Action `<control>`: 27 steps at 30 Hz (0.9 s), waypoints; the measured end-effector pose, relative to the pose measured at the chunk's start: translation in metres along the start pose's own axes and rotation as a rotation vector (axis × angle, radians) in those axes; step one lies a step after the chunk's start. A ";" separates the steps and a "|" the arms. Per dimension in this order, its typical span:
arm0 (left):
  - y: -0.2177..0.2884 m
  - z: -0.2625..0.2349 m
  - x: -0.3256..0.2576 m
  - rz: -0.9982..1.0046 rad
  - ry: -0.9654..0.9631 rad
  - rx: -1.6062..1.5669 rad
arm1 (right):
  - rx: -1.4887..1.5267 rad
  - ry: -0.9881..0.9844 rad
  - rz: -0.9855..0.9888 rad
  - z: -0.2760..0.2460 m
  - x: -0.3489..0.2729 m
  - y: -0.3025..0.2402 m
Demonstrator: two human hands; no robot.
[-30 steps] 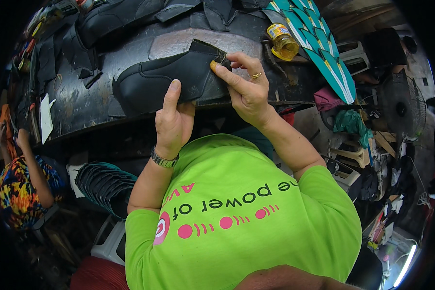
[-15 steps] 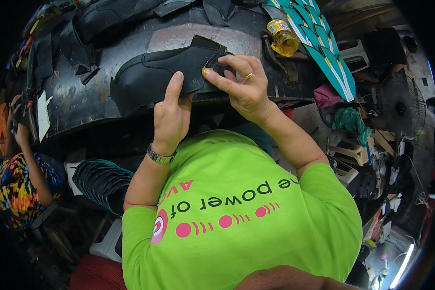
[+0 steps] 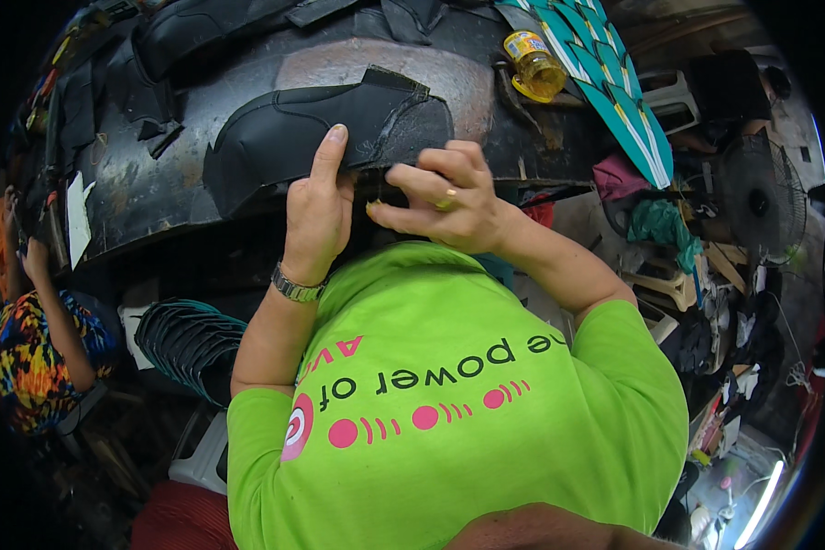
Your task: The person applies a yellow adhesive from a small jar to the edges of teal and black material pieces. They repeatedly dip a finger into the jar and spread the adhesive along the edges, then place the pieces on a workbench.
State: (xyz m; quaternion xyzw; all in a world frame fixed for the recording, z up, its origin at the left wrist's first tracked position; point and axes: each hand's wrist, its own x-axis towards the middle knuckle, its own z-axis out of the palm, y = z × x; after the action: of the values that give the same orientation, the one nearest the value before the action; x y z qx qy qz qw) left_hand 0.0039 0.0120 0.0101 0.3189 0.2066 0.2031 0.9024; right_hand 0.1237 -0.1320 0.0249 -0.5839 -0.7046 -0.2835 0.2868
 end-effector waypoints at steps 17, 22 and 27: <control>0.138 -0.003 -0.004 0.210 -0.900 1.808 | 1.811 0.439 1.141 -0.004 0.074 0.062; 0.177 -0.018 0.000 -0.156 -0.812 2.167 | 1.506 0.383 1.047 0.003 0.055 0.070; 0.200 -0.009 0.006 0.990 -0.221 2.043 | 1.372 0.296 1.187 0.018 0.031 0.058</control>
State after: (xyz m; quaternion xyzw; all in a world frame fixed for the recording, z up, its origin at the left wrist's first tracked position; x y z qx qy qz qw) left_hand -0.0429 0.1624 0.1341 0.9670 0.0462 0.2444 0.0547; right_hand 0.1750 -0.0892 0.0392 -0.5093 -0.2591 0.3188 0.7562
